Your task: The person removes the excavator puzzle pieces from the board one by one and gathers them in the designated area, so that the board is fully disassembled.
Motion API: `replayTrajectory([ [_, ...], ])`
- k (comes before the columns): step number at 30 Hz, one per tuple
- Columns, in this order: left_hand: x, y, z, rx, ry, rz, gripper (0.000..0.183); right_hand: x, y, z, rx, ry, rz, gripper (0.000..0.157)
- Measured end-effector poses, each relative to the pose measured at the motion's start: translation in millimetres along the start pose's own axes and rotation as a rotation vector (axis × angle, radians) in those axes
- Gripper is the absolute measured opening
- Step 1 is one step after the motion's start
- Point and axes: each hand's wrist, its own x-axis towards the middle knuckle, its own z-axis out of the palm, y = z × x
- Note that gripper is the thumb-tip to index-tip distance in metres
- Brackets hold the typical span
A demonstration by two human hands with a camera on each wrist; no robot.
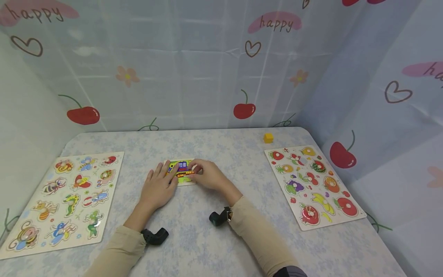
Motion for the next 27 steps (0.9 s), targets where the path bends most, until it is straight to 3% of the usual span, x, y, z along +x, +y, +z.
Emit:
replayTrajectory([
  [11, -0.9, 1.2, 0.7, -0.009, 0.002, -0.008, 0.055, -18, 6, -33.6, 0.013, -0.028, 0.032, 0.022],
  [27, -1.5, 1.9, -0.6, -0.006, -0.006, -0.008, 0.055, -50, 33, -85.1, 0.011, -0.019, 0.089, 0.025],
])
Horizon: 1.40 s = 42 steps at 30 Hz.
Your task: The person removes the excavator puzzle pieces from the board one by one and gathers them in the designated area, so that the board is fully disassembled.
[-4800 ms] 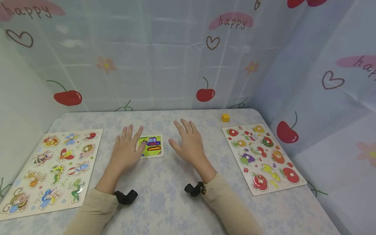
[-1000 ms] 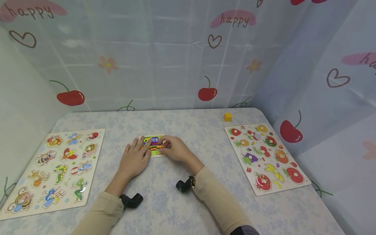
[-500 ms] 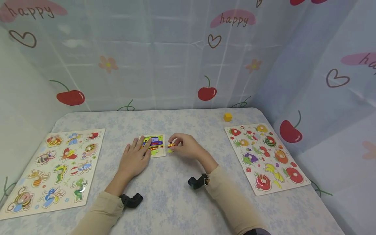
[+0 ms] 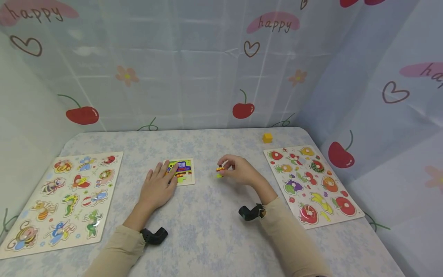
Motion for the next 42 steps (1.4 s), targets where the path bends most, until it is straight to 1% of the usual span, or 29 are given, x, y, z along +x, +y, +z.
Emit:
replayTrajectory([
  [4, 0.5, -0.3, 0.2, 0.003, -0.002, -0.002, 0.056, -8, 9, -12.4, -0.006, -0.001, 0.012, 0.027],
  [9, 0.1, -0.2, -0.4, 0.006, -0.002, -0.006, 0.056, -18, 23, -27.2, -0.045, 0.001, 0.027, 0.026],
  [16, 0.6, -0.2, -2.0, 0.008, 0.004, -0.002, 0.056, -30, 38, -41.4, -0.084, 0.034, 0.129, 0.026],
  [22, 0.9, -1.1, -0.9, 0.005, 0.0, -0.003, 0.056, -32, 51, -44.9, -0.113, 0.031, 0.154, 0.025],
  [29, 0.9, -1.4, -0.4, 0.012, -0.003, 0.0, 0.057, -34, 54, -47.2, -0.122, -0.001, 0.206, 0.022],
  [34, 0.9, -1.8, 0.3, 0.009, 0.001, 0.003, 0.056, -34, 56, -45.9, -0.167, -0.006, 0.24, 0.021],
  [38, 1.0, -1.8, 0.6, 0.006, 0.004, 0.006, 0.056, -35, 57, -43.0, -0.222, 0.003, 0.246, 0.021],
  [42, 0.9, -1.8, 0.6, 0.006, 0.004, 0.003, 0.056, -36, 57, -40.8, -0.26, 0.014, 0.224, 0.021],
])
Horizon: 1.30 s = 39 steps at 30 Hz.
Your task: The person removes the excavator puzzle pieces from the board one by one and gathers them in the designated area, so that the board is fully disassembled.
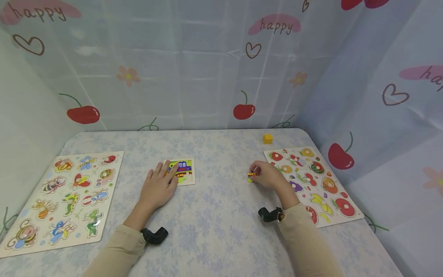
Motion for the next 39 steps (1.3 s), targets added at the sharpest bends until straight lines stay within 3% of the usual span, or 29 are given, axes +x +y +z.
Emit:
replayTrajectory([
  [12, -0.7, -1.5, -1.1, -0.013, -0.007, 0.013, 0.057, -3, -6, 1.0, -0.055, -0.001, 0.015, 0.021],
  [22, -1.7, -9.6, -5.1, -0.05, 0.009, 0.015, 0.056, 2, -25, 5.8, -0.029, 0.014, -0.062, 0.027],
  [32, -3.7, -11.6, -7.8, -0.061, 0.005, -0.018, 0.054, 13, -66, 23.9, 0.019, 0.038, -0.166, 0.031],
  [39, -4.8, -10.8, -9.2, -0.057, 0.013, -0.016, 0.054, 27, -106, 52.5, 0.041, 0.045, -0.187, 0.032],
])
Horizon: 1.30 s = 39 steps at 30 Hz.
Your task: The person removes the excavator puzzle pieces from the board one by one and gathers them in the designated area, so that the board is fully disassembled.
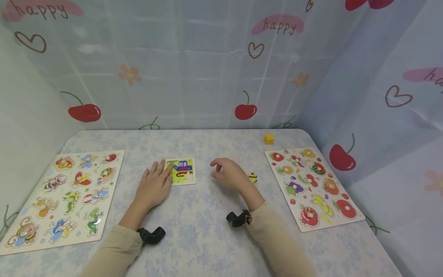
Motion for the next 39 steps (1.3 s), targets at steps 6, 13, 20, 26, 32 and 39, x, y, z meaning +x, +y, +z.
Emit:
replayTrajectory([
  [6, 0.9, -1.8, 2.1, 0.019, 0.007, -0.001, 0.054, 15, -25, 26.8, 0.007, -0.009, -0.049, 0.033],
  [13, 1.4, -1.1, 2.9, 0.036, 0.001, -0.003, 0.054, 25, -42, 46.2, 0.025, 0.003, -0.125, 0.035],
  [20, 2.1, -2.5, 4.4, 0.042, 0.002, -0.003, 0.054, 32, -45, 63.4, -0.067, 0.015, -0.184, 0.04],
  [26, 2.3, -2.6, 3.4, 0.036, 0.009, 0.006, 0.054, 34, -47, 70.5, -0.101, 0.022, -0.177, 0.042],
  [32, 3.3, -3.1, 4.2, 0.05, 0.006, 0.003, 0.054, 35, -49, 73.6, -0.109, 0.025, -0.17, 0.038],
  [39, 3.5, -2.2, 4.0, 0.056, 0.002, -0.001, 0.055, 36, -51, 74.7, -0.099, 0.03, -0.171, 0.03],
])
